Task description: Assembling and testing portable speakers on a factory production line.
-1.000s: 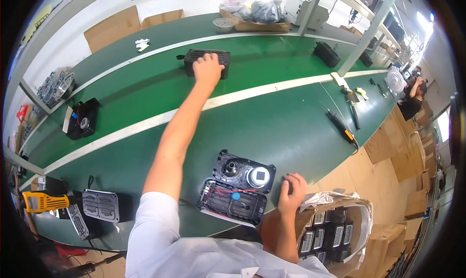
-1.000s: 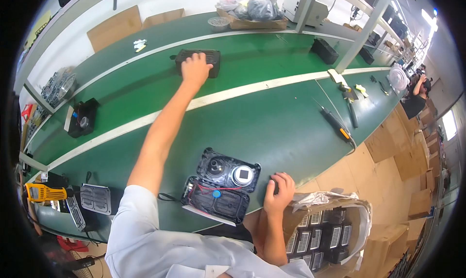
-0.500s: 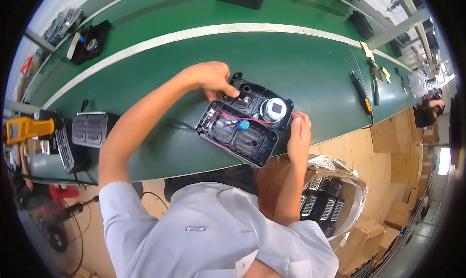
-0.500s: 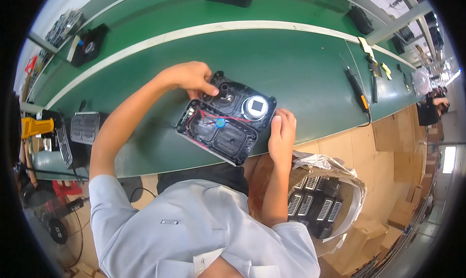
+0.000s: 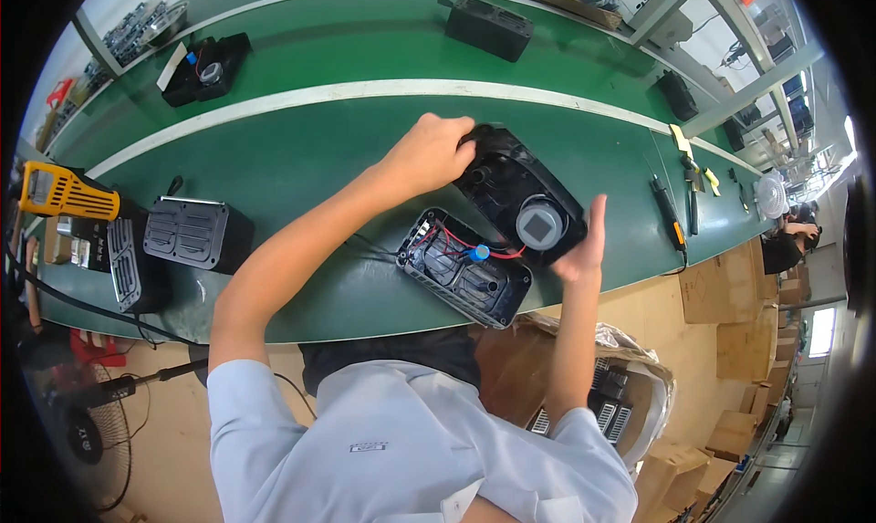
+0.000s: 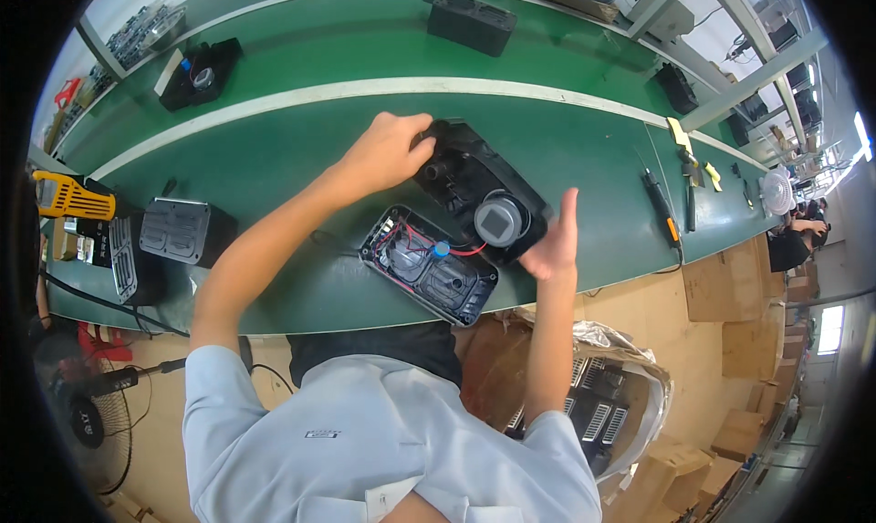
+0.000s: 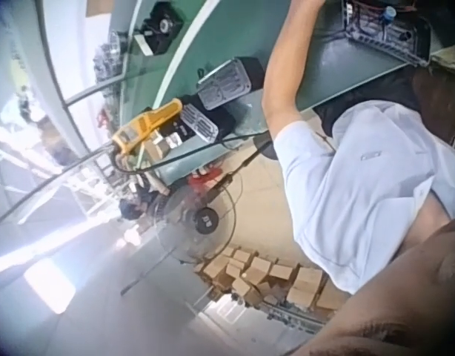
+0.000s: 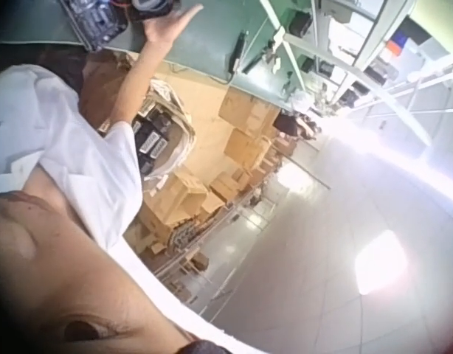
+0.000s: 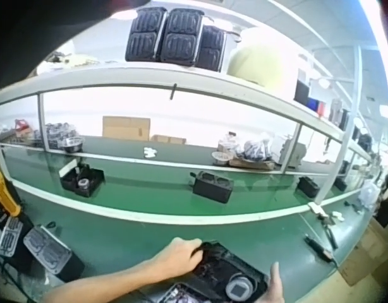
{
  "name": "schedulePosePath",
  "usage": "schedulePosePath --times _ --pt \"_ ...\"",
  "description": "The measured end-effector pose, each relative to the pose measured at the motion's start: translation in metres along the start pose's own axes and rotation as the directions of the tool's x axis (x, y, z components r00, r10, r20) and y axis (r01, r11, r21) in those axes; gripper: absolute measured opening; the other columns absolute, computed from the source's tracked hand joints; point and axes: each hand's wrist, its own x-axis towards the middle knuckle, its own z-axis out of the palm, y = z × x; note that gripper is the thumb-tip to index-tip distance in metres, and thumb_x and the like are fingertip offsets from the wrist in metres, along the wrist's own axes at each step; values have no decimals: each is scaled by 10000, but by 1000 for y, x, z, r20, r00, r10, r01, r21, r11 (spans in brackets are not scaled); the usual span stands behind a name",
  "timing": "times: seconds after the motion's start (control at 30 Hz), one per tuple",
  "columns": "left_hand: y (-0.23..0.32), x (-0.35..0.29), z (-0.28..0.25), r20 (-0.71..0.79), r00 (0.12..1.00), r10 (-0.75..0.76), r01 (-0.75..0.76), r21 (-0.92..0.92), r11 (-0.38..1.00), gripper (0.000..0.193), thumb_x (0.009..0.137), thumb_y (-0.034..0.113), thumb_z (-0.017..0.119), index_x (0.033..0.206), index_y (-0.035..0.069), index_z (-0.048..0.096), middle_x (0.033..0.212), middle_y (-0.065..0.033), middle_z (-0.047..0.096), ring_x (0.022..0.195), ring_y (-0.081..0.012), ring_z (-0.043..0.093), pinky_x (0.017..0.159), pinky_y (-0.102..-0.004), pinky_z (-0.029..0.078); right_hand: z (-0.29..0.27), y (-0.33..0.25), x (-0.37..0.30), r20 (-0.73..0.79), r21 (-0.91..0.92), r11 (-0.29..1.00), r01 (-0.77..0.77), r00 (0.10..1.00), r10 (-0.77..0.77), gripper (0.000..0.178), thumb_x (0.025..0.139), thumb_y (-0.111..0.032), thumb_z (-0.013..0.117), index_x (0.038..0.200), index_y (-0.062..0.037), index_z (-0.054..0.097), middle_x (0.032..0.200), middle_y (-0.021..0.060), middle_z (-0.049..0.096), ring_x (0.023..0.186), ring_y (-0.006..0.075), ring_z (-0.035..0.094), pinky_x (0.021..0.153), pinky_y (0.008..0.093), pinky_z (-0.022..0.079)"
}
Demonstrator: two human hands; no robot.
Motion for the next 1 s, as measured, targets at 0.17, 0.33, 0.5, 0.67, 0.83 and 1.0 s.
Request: schedulePosePath --times 0.17,0.33,0.5,0.67,0.83,1.0 --pt "32 3 -8 -137 964 228 -234 -25 972 164 900 130 631 862 -30 626 773 -263 666 759 -453 675 706 -528 547 11 -40 10 260 -419 899 -125 933 250 1004 928 -700 571 1559 42 327 1534 226 469 1394 343 496 1163 436 412" --pt "45 -27 -40 -56 980 -191 170 -260 951 199 926 125 630 1090 15 651 878 -199 704 880 -425 687 771 -469 548 56 -34 -2 -288 -435 851 -292 941 176 583 952 -385 695 1349 30 593 1200 173 710 1014 263 715 937 393 576" --pt "46 -100 -40 -47 998 46 -50 -70 996 277 906 62 603 1178 49 654 1125 -168 701 1255 -367 576 1058 -506 436 101 -15 -49 -290 -607 785 -122 954 -76 572 944 -350 657 1361 32 569 1210 162 698 1036 233 699 924 361 556" --pt "40 -114 -9 170 970 176 -175 -19 984 305 816 3 585 1090 69 701 1127 -114 723 1373 -326 515 1165 -557 348 122 -5 -52 -41 -875 483 -29 999 -14 793 934 -343 645 1542 36 306 1392 149 525 1260 227 524 1086 346 406" --pt "41 -108 -14 342 927 151 -169 22 985 241 815 26 574 970 79 751 991 -106 747 1360 -327 524 1164 -557 350 130 5 -44 -76 -945 321 -58 996 -45 827 923 -319 684 1563 -5 264 1297 177 566 1164 238 574 1006 356 463" --pt "32 -101 -14 318 919 234 -243 -12 970 192 828 48 575 911 74 747 942 -105 745 1290 -339 572 1118 -547 392 143 20 -33 -1 -1000 -24 -2 997 -76 808 902 -340 715 1526 -19 314 1018 184 663 909 265 659 872 365 522"
